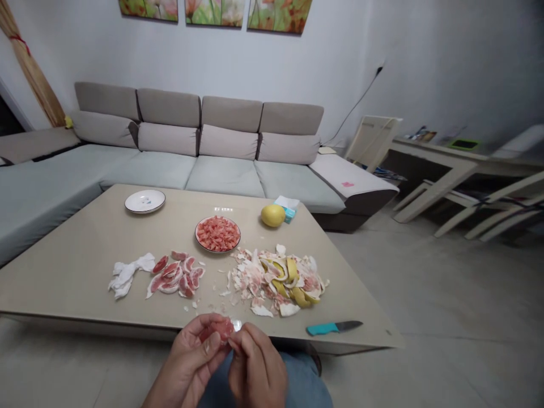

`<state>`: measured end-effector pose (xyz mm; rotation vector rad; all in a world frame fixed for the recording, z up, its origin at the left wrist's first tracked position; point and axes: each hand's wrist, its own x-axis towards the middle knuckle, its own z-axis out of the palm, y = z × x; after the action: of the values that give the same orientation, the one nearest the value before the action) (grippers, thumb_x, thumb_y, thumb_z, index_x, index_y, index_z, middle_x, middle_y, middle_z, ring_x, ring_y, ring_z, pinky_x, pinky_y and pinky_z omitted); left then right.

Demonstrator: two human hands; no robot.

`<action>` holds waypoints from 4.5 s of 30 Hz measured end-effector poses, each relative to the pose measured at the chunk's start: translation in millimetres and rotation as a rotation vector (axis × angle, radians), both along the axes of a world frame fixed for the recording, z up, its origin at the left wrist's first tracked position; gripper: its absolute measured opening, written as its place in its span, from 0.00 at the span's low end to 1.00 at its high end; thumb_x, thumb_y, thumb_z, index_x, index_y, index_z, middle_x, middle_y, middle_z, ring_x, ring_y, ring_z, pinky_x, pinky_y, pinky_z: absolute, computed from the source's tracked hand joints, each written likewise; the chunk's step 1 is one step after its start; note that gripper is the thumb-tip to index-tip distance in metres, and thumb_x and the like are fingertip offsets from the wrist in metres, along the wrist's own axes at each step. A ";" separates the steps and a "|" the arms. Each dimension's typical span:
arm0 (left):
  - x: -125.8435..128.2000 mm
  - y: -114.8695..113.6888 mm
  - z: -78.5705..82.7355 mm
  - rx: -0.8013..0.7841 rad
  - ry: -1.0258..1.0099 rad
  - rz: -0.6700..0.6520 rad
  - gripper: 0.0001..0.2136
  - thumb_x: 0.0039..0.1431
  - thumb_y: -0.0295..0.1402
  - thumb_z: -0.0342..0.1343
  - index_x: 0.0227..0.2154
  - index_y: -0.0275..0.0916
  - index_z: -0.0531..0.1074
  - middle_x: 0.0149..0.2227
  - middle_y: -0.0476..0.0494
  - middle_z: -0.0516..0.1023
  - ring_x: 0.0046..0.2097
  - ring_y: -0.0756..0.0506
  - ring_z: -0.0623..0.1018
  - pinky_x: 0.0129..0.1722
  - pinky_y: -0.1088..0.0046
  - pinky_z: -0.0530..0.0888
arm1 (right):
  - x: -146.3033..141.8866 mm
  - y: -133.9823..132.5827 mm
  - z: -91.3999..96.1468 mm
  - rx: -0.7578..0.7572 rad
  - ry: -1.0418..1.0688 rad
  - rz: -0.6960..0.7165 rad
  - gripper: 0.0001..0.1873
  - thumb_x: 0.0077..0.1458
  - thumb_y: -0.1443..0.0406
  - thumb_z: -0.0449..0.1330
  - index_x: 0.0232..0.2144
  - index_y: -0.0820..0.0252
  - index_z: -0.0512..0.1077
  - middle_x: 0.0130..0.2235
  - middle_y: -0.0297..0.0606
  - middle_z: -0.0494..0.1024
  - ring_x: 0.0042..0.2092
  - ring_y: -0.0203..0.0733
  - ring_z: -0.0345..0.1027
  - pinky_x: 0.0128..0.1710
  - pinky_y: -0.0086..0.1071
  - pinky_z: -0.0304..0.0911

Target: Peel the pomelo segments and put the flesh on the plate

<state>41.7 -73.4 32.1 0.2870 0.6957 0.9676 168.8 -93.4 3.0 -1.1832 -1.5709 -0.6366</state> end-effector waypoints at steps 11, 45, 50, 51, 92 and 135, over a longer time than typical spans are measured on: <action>6.0 0.7 -8.9 -0.041 0.086 0.051 0.15 0.34 0.25 0.74 0.29 0.35 0.80 0.32 0.42 0.81 0.35 0.49 0.80 0.38 0.76 0.79 | -28.8 -9.5 -31.0 -0.224 0.521 -0.027 0.09 0.65 0.66 0.51 0.32 0.56 0.69 0.32 0.37 0.75 0.34 0.39 0.71 0.36 0.29 0.64; -16.5 21.3 0.6 0.154 0.128 0.063 0.14 0.54 0.25 0.63 0.45 0.38 0.75 0.40 0.43 0.82 0.45 0.48 0.79 0.52 0.72 0.73 | 93.1 89.8 -41.1 -0.627 0.317 -0.093 0.10 0.57 0.65 0.56 0.36 0.62 0.76 0.32 0.42 0.77 0.34 0.44 0.71 0.35 0.36 0.65; -17.5 22.8 0.8 0.378 0.343 0.103 0.23 0.46 0.29 0.69 0.47 0.37 0.71 0.34 0.41 0.82 0.39 0.45 0.80 0.43 0.73 0.74 | 87.5 80.4 -26.3 -0.667 0.330 -0.003 0.13 0.58 0.67 0.54 0.39 0.63 0.77 0.37 0.46 0.80 0.38 0.47 0.73 0.40 0.39 0.68; -17.9 23.9 -0.1 0.414 0.373 0.106 0.23 0.45 0.30 0.70 0.45 0.37 0.71 0.33 0.41 0.82 0.38 0.44 0.80 0.42 0.72 0.74 | 81.9 74.2 -18.0 -0.687 0.338 0.037 0.12 0.59 0.65 0.54 0.35 0.62 0.77 0.34 0.43 0.80 0.36 0.45 0.74 0.38 0.37 0.68; -32.8 22.5 -7.1 0.427 0.476 -0.051 0.12 0.39 0.31 0.72 0.29 0.38 0.78 0.27 0.46 0.78 0.30 0.48 0.75 0.31 0.77 0.72 | 6.2 16.2 31.9 -0.963 0.865 0.659 0.05 0.45 0.67 0.64 0.28 0.63 0.77 0.27 0.38 0.76 0.26 0.36 0.70 0.24 0.25 0.68; -35.0 26.7 -3.5 0.805 0.568 0.003 0.08 0.47 0.25 0.67 0.29 0.43 0.78 0.35 0.47 0.77 0.41 0.47 0.77 0.42 0.77 0.74 | 6.8 17.4 16.6 -1.000 1.122 0.840 0.20 0.42 0.59 0.72 0.39 0.57 0.76 0.39 0.38 0.73 0.34 0.35 0.67 0.24 0.22 0.63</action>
<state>6.7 -46.7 28.6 1.3052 0.7839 1.1480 175.7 -76.0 19.6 -1.0352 -1.1214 1.3026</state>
